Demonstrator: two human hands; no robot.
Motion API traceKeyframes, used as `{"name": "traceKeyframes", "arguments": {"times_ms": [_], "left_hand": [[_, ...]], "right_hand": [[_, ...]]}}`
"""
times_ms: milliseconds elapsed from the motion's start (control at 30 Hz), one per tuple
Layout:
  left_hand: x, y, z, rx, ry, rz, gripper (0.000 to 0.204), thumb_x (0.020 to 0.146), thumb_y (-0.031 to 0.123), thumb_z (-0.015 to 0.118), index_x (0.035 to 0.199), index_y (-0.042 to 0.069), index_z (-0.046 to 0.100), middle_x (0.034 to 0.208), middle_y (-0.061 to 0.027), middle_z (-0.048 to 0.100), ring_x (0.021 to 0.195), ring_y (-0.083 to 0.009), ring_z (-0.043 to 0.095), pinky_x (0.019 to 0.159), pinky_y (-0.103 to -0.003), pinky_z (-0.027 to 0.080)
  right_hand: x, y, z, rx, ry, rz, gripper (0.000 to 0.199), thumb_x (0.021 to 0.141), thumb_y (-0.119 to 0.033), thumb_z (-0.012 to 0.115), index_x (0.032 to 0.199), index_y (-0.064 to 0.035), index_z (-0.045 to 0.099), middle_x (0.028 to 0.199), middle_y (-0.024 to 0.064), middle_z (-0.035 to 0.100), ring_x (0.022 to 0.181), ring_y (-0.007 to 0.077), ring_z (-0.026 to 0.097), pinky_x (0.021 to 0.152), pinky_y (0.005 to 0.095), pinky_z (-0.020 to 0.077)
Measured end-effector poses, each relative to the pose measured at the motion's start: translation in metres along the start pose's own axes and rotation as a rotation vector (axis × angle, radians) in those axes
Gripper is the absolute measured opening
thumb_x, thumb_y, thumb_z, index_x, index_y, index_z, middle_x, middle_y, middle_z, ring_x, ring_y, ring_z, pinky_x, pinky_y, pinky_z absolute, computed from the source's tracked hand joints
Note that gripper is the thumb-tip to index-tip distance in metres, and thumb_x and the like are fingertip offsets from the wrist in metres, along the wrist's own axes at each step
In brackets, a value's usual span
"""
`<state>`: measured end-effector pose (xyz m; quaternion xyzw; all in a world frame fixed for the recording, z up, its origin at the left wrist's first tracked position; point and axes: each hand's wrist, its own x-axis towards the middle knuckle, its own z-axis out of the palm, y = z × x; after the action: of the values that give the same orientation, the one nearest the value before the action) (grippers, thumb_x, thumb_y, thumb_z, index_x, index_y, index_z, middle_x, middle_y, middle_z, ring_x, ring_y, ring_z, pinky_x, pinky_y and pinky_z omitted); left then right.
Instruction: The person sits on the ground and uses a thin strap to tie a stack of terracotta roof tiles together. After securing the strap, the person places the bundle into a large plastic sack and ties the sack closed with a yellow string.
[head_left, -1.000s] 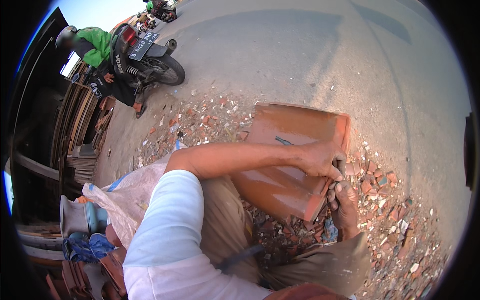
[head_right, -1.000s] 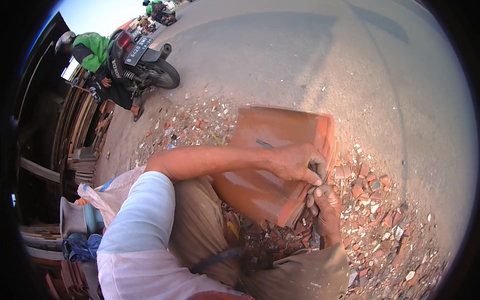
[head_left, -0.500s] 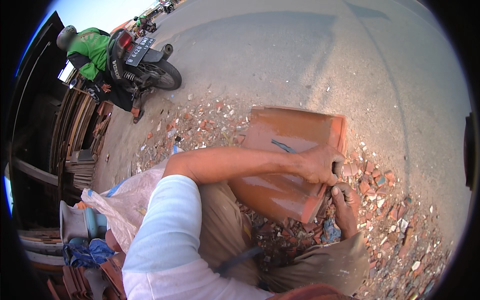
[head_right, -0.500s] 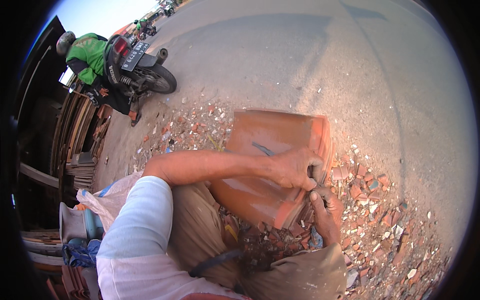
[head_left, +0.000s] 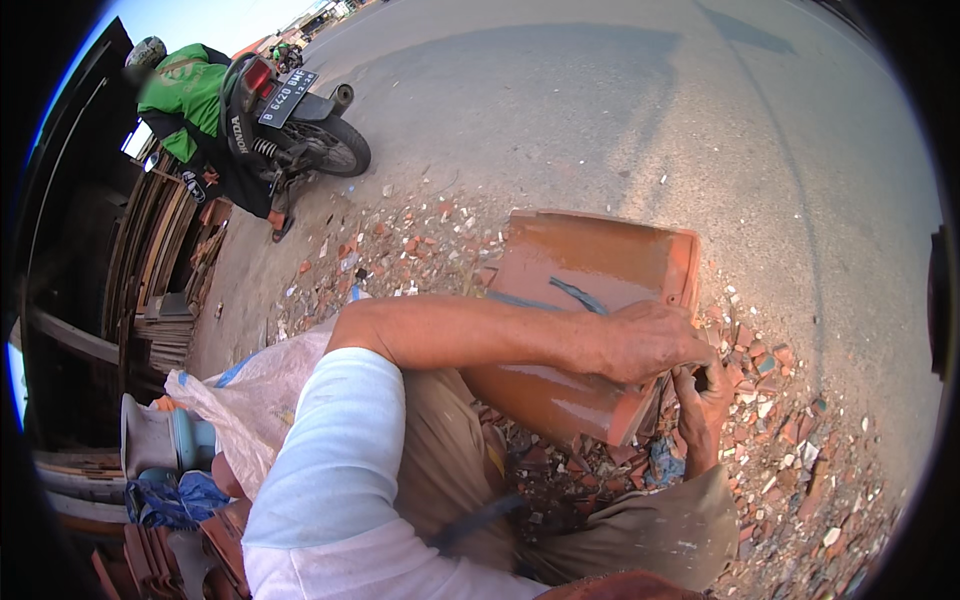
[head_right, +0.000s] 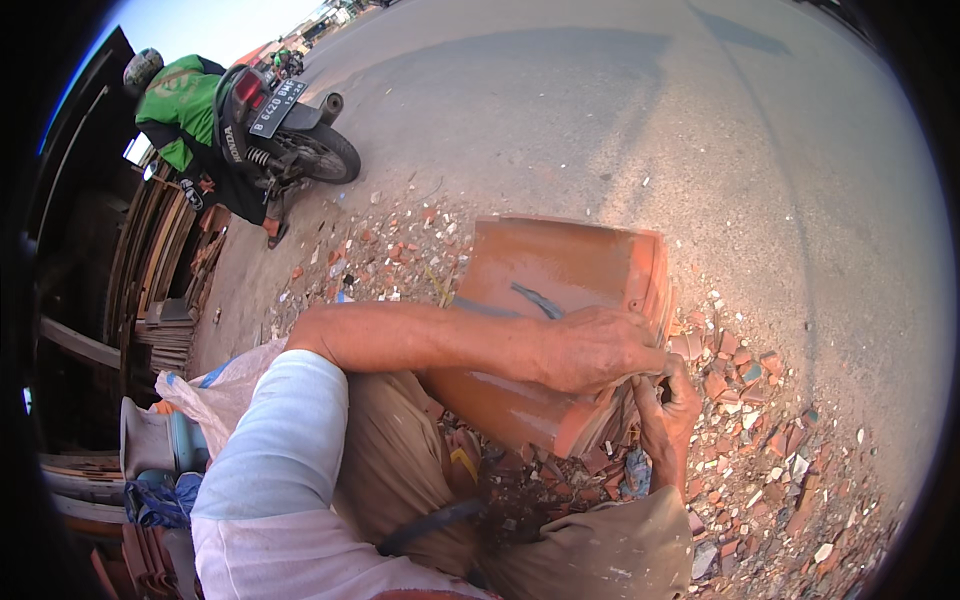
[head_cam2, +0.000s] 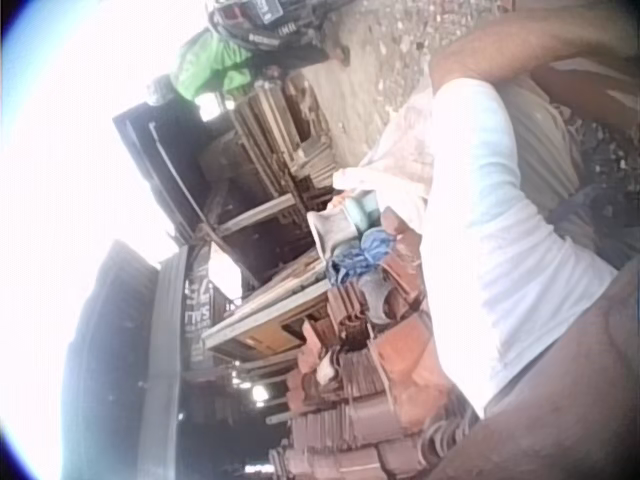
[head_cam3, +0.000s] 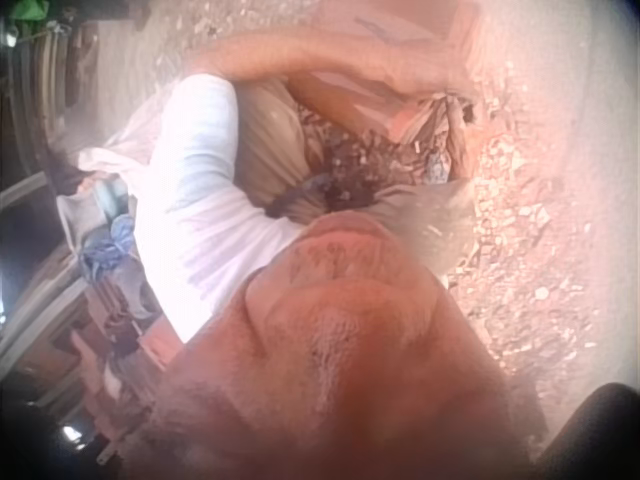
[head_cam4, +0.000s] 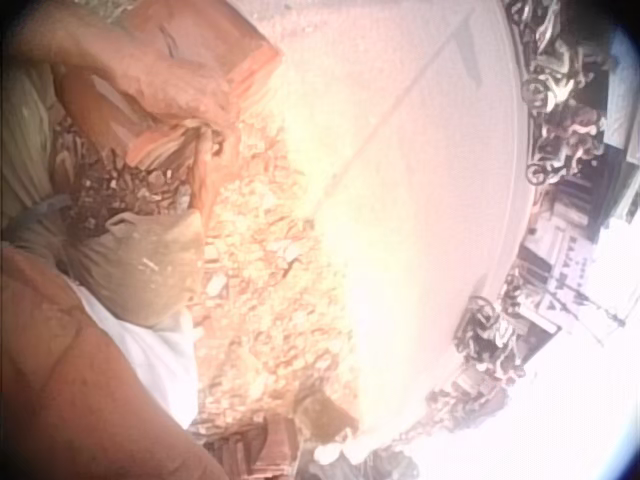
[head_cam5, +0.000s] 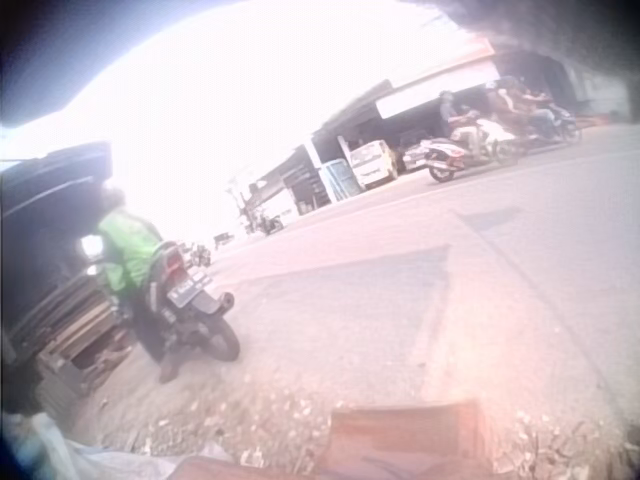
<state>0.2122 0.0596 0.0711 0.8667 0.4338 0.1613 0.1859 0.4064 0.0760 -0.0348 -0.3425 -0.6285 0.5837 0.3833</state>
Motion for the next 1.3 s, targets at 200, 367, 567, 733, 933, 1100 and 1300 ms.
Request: {"name": "traceKeyframes", "arguments": {"times_ms": [200, 367, 567, 733, 933, 1100, 1300], "left_hand": [[-0.004, 0.007, 0.003, 0.283, 0.06, 0.103, 0.035, 0.077, 0.009, 0.071, 0.111, 0.004, 0.063, 0.096, -0.0101, 0.068, 0.098, -0.029, 0.066, 0.081, -0.04, 0.056], [-0.007, 0.015, 0.011, 0.429, 0.089, -0.022, 0.033, 0.077, 0.011, 0.071, 0.108, 0.003, 0.063, 0.094, -0.0116, 0.065, 0.098, -0.0298, 0.066, 0.081, -0.039, 0.057], [0.002, 0.017, 0.011, 0.426, 0.038, -0.002, 0.036, 0.072, 0.013, 0.074, 0.106, 0.004, 0.064, 0.106, -0.0111, 0.059, 0.103, -0.0296, 0.063, 0.083, -0.04, 0.054], [-0.008, 0.01, -0.005, 0.433, -0.066, 0.137, 0.026, 0.076, 0.017, 0.07, 0.1, 0.011, 0.062, 0.103, -0.0077, 0.055, 0.097, -0.0266, 0.061, 0.078, -0.04, 0.05], [-0.003, -0.003, -0.003, 0.534, 0.001, 0.303, 0.022, 0.078, 0.016, 0.067, 0.1, 0.011, 0.064, 0.102, -0.0062, 0.057, 0.094, -0.0234, 0.062, 0.076, -0.037, 0.05], [-0.01, -0.005, -0.005, 0.521, 0.004, 0.292, 0.019, 0.078, 0.014, 0.068, 0.097, 0.012, 0.065, 0.101, -0.0052, 0.057, 0.095, -0.0229, 0.062, 0.074, -0.037, 0.048], [-0.011, -0.006, -0.009, 0.424, 0.001, 0.217, 0.016, 0.078, 0.012, 0.069, 0.093, 0.013, 0.064, 0.101, -0.0049, 0.057, 0.095, -0.0234, 0.063, 0.077, -0.037, 0.049]], "right_hand": [[0.007, -0.002, 0.007, -0.003, -0.012, -0.081, 0.015, 0.093, -0.014, 0.073, 0.098, -0.0031, 0.065, 0.092, -0.0014, 0.063, 0.085, 0.0066, 0.053, 0.078, 0.0256, 0.0462], [0.003, -0.001, 0.005, 0.038, -0.044, 0.005, 0.013, 0.092, -0.012, 0.071, 0.099, -0.0027, 0.065, 0.091, -0.0027, 0.064, 0.085, 0.0067, 0.055, 0.077, 0.0254, 0.0478], [0.005, -0.012, 0.006, 0.141, -0.027, 0.026, 0.01, 0.092, -0.003, 0.065, 0.102, -0.002, 0.068, 0.092, -0.0026, 0.066, 0.085, 0.0059, 0.057, 0.077, 0.0248, 0.0486], [0.021, -0.005, -0.009, 0.198, -0.197, 0.132, 0.022, 0.1, -0.014, 0.066, 0.119, -0.0043, 0.07, 0.114, 0.0062, 0.072, 0.106, 0.0162, 0.067, 0.093, 0.0344, 0.0539], [0.049, -0.009, -0.035, -0.032, -0.459, -0.035, 0.03, 0.095, -0.018, 0.07, 0.122, -0.0055, 0.073, 0.117, 0.0097, 0.075, 0.106, 0.0216, 0.069, 0.098, 0.0375, 0.0525], [0.058, -0.008, -0.036, -0.027, -0.526, -0.102, 0.027, 0.094, -0.017, 0.074, 0.118, -0.0053, 0.075, 0.11, 0.0084, 0.076, 0.102, 0.0193, 0.07, 0.093, 0.0364, 0.0542], [0.062, -0.012, -0.037, -0.004, -0.552, -0.053, 0.024, 0.093, -0.017, 0.074, 0.112, -0.004, 0.077, 0.106, 0.0084, 0.078, 0.098, 0.0203, 0.071, 0.092, 0.0356, 0.0543]]}}
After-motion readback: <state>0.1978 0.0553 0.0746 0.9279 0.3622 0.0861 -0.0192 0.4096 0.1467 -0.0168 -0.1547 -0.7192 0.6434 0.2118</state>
